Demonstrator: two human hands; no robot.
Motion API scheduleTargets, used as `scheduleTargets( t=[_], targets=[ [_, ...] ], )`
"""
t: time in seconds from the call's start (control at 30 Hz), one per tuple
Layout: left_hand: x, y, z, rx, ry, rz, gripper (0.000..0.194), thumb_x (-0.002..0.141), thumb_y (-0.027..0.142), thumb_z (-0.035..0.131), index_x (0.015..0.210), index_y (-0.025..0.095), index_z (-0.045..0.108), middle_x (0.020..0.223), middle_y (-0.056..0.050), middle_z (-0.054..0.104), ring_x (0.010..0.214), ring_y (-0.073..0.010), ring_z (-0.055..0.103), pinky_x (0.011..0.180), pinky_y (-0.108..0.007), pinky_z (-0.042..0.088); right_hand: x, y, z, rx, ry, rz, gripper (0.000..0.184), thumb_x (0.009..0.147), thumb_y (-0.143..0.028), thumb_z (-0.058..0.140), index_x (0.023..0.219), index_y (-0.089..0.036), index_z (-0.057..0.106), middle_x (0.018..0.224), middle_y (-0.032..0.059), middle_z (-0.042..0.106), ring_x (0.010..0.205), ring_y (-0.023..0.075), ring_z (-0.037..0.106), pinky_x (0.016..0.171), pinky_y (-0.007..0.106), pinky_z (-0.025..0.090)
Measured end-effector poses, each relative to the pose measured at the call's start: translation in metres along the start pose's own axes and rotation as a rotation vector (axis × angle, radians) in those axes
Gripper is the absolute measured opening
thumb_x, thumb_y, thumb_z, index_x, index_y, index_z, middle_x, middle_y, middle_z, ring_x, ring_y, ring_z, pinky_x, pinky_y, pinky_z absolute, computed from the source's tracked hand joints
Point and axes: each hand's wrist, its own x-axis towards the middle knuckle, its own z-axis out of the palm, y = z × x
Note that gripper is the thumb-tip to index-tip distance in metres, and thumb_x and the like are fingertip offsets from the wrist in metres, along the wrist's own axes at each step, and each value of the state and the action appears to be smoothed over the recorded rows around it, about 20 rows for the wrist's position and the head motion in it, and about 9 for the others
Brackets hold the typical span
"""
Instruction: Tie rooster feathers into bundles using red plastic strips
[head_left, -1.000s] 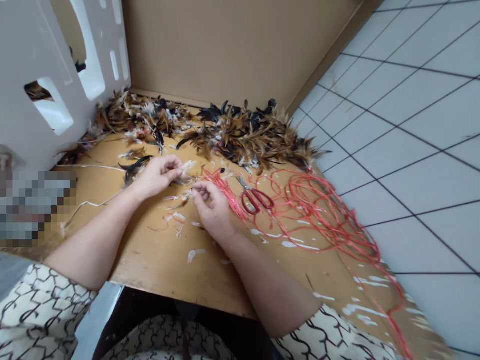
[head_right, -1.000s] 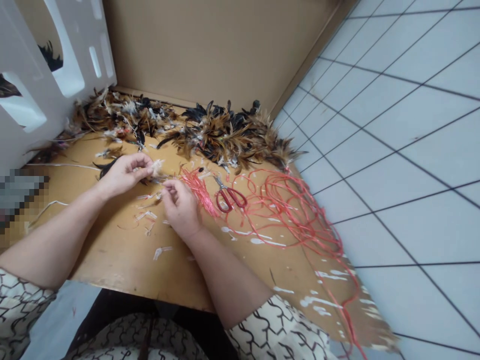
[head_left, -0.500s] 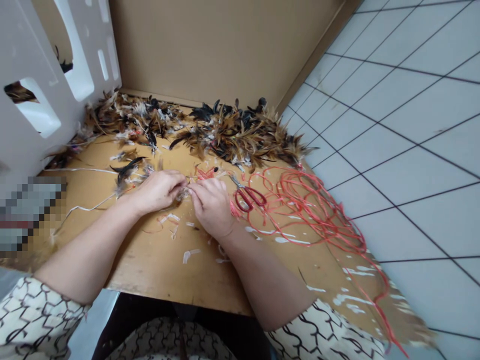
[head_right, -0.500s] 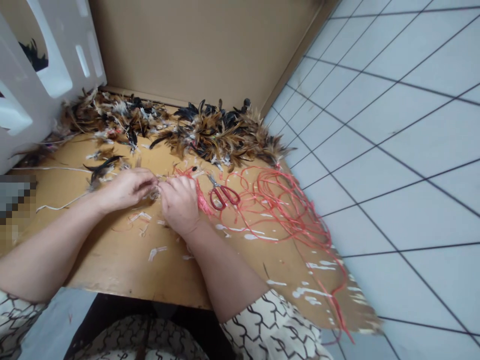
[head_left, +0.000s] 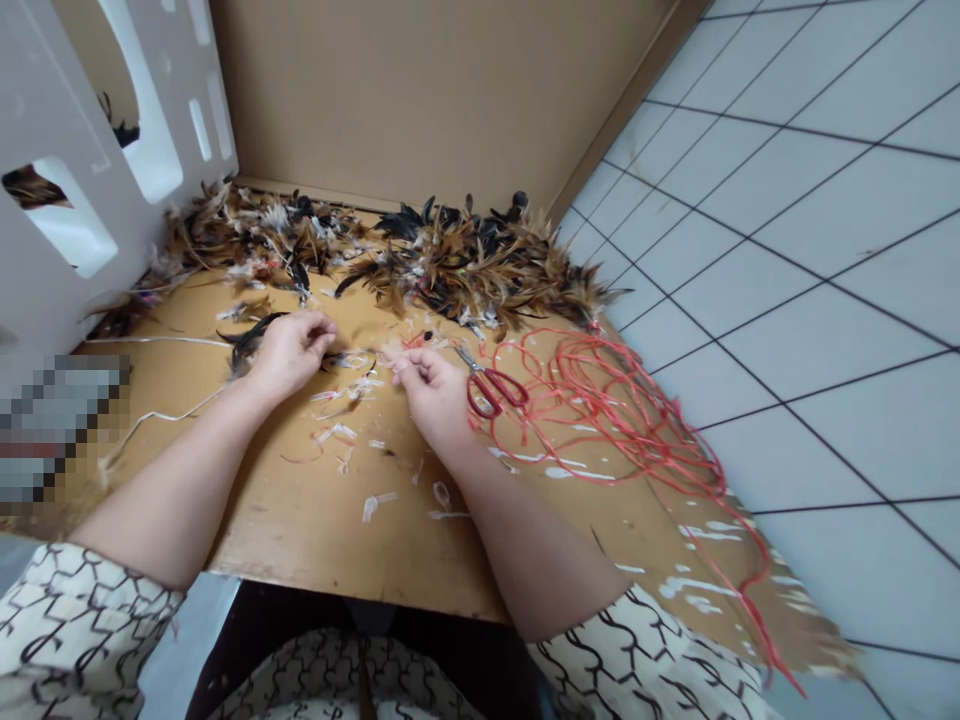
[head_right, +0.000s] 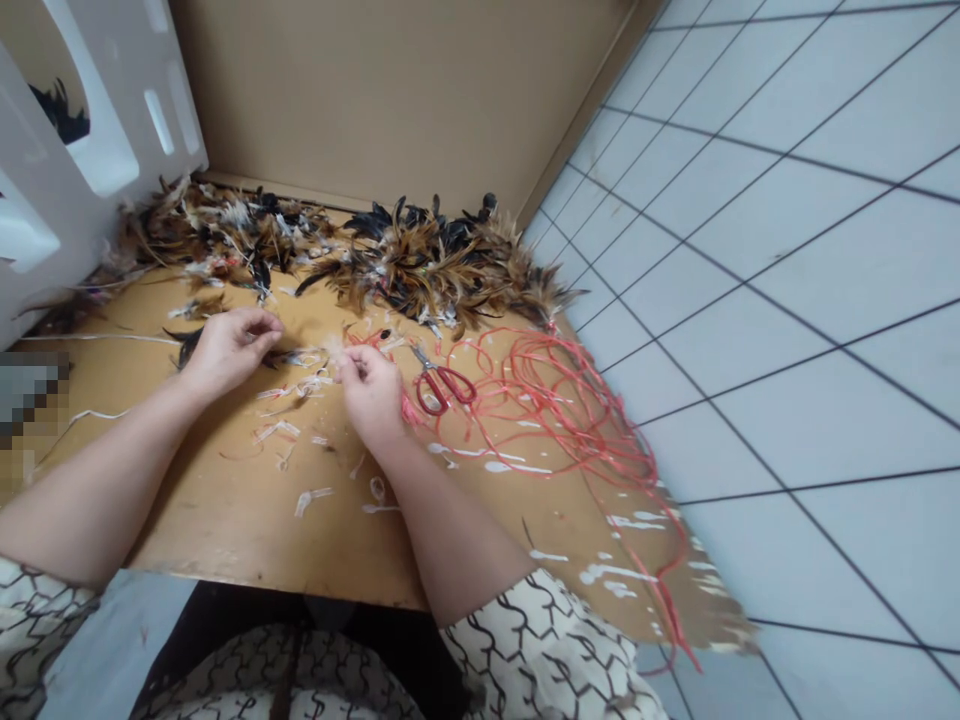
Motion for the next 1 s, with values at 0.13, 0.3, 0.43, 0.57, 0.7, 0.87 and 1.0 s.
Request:
scheduleTargets(
  t=[0.13,0.3,0.43,0.57,0.7,0.87,1.0],
  targets=[
    [0.002,-0.007,0.008,0.12,-0.012,0.043,0.015,0.073,0.022,0.051,0.081,0.018,0.063,0.084,-0.007,0.065,0.083,-0.0205,0.057,0.078,-0.034,0.045,0.003,0.002,0.004,0.244,0.055,0.111,0.012,0.073,-0.032,0.05,0.069,-0.02,0.05,0.052,-0.0042,0.055,0.052,0.0111,0.052,0.06,0.026,0.043],
    [0.003,-0.007,0.018,0.292,-0.153,0.042,0.016,0.072,0.022,0.052,0.078,0.016,0.065,0.086,-0.012,0.063,0.087,-0.0277,0.055,0.08,-0.042,0.043,0.0,0.002,0.01,0.295,0.023,0.126,0.012,0.07,-0.032,0.053,0.069,-0.02,0.049,0.052,-0.005,0.054,0.052,0.0106,0.053,0.062,0.027,0.044],
    [0.005,-0.008,0.015,0.283,-0.153,0.041,0.014,0.069,0.014,0.049,0.069,0.017,0.063,0.082,-0.011,0.063,0.083,-0.0254,0.056,0.078,-0.039,0.044,-0.003,0.002,0.012,0.31,-0.014,0.127,0.011,0.069,-0.03,0.053,0.068,-0.02,0.048,0.053,-0.0048,0.054,0.053,0.0106,0.053,0.062,0.027,0.044],
    [0.003,-0.006,0.006,0.204,-0.099,0.071,0.013,0.071,0.016,0.048,0.069,0.018,0.061,0.075,-0.007,0.064,0.077,-0.0216,0.058,0.075,-0.035,0.044,-0.005,0.002,0.013,0.293,0.01,0.107,0.011,0.069,-0.03,0.054,0.069,-0.02,0.048,0.06,-0.0028,0.056,0.059,0.0114,0.054,0.064,0.027,0.045],
    [-0.001,0.003,-0.002,0.152,-0.12,0.098,0.014,0.074,0.02,0.048,0.072,0.019,0.062,0.069,-0.004,0.065,0.066,-0.0176,0.057,0.066,-0.03,0.043,-0.003,0.003,0.013,0.268,0.096,0.102,0.012,0.069,-0.031,0.054,0.069,-0.02,0.048,0.064,-0.0022,0.054,0.061,0.0111,0.052,0.064,0.026,0.046],
    [-0.005,0.012,-0.002,0.137,-0.171,0.254,0.015,0.075,0.02,0.049,0.072,0.02,0.064,0.07,-0.004,0.067,0.068,-0.0164,0.059,0.068,-0.028,0.044,-0.003,0.0,0.011,0.2,0.115,0.066,0.01,0.071,-0.03,0.053,0.071,-0.021,0.048,0.067,-0.0011,0.055,0.061,0.0115,0.052,0.061,0.025,0.045],
    [-0.008,0.018,-0.001,0.166,-0.156,0.371,0.017,0.076,0.019,0.048,0.073,0.019,0.065,0.069,-0.004,0.067,0.068,-0.0169,0.06,0.07,-0.03,0.044,-0.005,-0.001,0.012,0.126,0.059,-0.004,0.009,0.073,-0.029,0.051,0.07,-0.021,0.048,0.065,-0.0014,0.055,0.062,0.0121,0.053,0.06,0.025,0.045]
  ],
)
